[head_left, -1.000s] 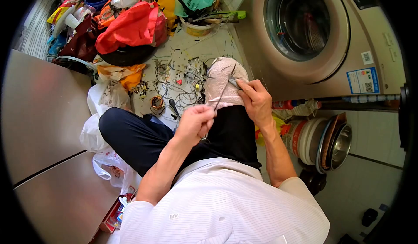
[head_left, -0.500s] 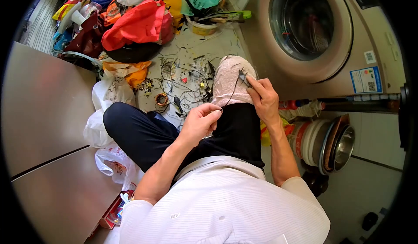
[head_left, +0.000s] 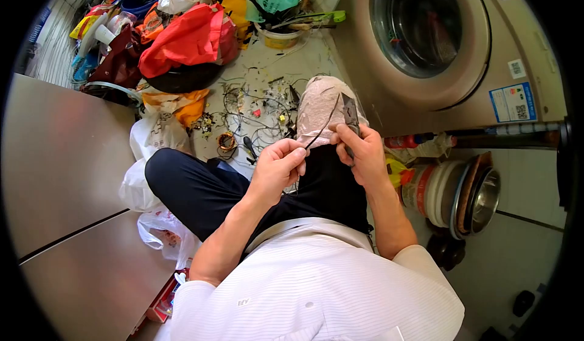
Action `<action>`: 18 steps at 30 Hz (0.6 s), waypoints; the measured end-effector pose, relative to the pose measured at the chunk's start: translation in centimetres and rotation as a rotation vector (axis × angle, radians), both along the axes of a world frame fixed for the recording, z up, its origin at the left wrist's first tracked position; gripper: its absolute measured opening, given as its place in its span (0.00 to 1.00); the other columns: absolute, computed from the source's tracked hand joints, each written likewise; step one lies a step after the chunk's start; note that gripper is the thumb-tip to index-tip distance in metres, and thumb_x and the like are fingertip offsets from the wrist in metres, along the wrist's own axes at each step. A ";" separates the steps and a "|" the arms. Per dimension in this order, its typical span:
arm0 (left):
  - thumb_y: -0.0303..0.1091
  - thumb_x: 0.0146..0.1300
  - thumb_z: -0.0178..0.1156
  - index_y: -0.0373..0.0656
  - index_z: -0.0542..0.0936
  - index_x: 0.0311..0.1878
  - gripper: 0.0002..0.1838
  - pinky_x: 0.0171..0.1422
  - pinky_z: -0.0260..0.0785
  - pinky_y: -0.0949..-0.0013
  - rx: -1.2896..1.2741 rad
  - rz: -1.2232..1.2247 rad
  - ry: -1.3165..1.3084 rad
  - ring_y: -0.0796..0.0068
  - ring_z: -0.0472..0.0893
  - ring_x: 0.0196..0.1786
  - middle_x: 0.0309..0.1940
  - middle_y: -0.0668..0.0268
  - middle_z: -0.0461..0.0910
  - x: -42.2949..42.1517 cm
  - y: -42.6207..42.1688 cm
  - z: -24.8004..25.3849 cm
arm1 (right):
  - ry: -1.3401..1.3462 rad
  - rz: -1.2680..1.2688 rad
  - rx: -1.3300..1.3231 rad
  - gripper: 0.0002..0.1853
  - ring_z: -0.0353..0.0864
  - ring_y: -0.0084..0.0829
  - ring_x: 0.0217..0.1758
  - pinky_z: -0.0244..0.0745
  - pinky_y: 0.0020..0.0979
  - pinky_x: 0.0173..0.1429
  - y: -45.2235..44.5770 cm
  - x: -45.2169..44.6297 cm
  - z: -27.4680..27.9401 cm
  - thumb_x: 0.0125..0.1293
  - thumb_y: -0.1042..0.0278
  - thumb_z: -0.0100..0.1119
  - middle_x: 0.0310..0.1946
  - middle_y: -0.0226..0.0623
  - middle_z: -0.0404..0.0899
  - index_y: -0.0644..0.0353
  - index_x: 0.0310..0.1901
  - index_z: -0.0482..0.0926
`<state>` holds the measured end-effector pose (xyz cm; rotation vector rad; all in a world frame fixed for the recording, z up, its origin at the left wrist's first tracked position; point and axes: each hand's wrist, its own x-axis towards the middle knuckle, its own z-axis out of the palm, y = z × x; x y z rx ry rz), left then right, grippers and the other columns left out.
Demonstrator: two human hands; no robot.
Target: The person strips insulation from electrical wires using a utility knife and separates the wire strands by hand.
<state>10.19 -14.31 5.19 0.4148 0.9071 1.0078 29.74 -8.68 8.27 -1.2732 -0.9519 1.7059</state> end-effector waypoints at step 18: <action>0.34 0.71 0.61 0.41 0.80 0.41 0.06 0.21 0.56 0.81 0.052 0.084 0.138 0.88 0.68 0.18 0.24 0.69 0.81 -1.9 0.8 1.7 | 0.218 0.065 -0.029 0.09 0.68 0.18 0.20 0.59 0.20 0.23 1.8 -4.4 -1.7 0.71 0.66 0.63 0.23 0.29 0.76 0.61 0.35 0.80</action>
